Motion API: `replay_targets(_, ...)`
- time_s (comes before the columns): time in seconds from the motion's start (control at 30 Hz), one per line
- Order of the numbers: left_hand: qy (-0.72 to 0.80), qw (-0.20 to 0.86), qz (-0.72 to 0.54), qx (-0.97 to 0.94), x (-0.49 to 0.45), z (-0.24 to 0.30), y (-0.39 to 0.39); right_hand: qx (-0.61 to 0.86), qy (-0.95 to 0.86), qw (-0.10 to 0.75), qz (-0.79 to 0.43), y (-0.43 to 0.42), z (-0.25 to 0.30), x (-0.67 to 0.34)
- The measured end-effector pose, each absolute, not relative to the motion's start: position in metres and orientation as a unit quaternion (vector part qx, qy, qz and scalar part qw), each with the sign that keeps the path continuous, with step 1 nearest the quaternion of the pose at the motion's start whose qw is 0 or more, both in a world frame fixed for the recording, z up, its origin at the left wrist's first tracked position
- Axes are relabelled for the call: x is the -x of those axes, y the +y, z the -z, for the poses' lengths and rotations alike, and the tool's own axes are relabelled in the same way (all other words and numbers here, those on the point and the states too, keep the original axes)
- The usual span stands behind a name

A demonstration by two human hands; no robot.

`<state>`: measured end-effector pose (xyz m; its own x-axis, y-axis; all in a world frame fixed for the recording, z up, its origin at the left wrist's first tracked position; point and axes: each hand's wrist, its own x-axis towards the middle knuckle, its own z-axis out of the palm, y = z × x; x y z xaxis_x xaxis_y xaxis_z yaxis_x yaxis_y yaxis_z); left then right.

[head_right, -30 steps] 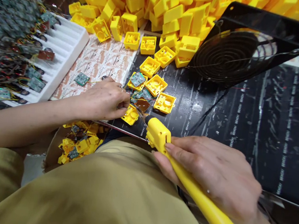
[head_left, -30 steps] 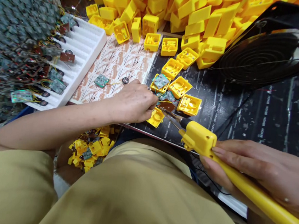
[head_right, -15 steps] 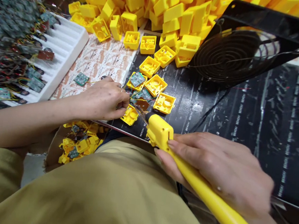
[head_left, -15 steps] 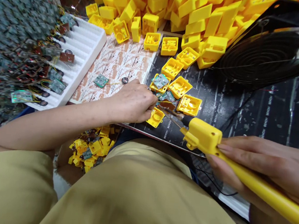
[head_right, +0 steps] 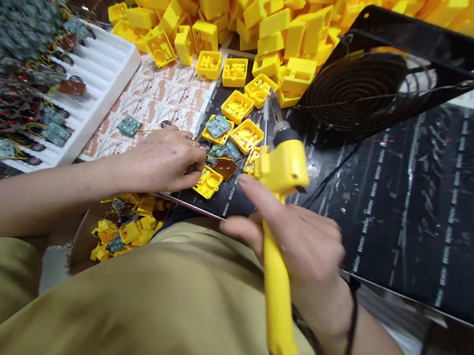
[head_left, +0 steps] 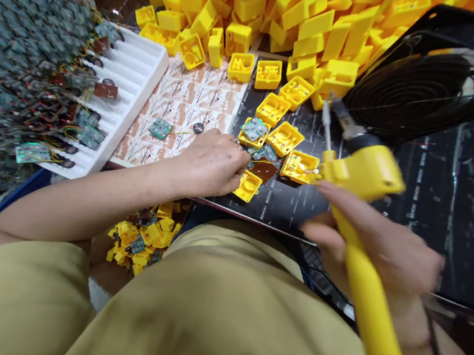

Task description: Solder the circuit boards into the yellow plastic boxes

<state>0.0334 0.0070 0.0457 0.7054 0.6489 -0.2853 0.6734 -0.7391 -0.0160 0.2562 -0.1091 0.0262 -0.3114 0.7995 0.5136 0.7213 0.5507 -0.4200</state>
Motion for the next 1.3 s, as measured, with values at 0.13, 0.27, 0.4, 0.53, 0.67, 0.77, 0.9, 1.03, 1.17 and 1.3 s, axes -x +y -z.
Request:
replay_targets(0.13,0.35,0.055,0.107,-0.929,-0.027,-0.043,0.002,0.46,-0.817,0.349,-0.001,-0.084,0.005,-0.221)
replay_targets(0.27,0.358,0.055,0.081,-0.929,-0.014,-0.053,0.014,0.457,-0.823,0.335,0.031,-0.076,0.027,-0.197)
replay_targets(0.4,0.45,0.034,0.008,-0.892,-0.007,-0.058,0.059,0.459,-0.818,0.343,0.045,-0.08,0.025,-0.21)
replay_targets(0.53,0.471,0.031,-0.086,-0.878,-0.025,-0.028,0.115,0.48,-0.81,0.332,0.045,-0.083,0.016,-0.243)
replay_targets(0.67,0.447,0.041,-0.143,-0.882,-0.057,0.013,0.157,0.5,-0.802,0.319,0.065,-0.076,0.023,-0.259)
replay_targets(0.77,0.454,0.032,-0.126,-0.881,-0.062,0.012,0.166,0.506,-0.796,0.322,0.079,-0.071,0.032,-0.262)
replay_targets(0.9,0.468,0.067,-0.101,-0.876,-0.032,-0.037,0.136,0.509,-0.788,0.333,0.098,-0.07,0.033,-0.265)
replay_targets(1.03,0.339,0.181,-0.032,-0.923,0.012,-0.069,0.07,0.509,-0.776,0.356,0.11,-0.073,0.028,-0.266)
replay_targets(1.17,0.246,0.216,0.051,-0.943,0.039,-0.053,0.014,0.511,-0.782,0.345,0.095,-0.077,0.024,-0.263)
replay_targets(1.3,0.325,0.217,-0.072,-0.918,0.048,-0.03,-0.015,0.515,-0.783,0.345,0.055,-0.083,0.021,-0.26)
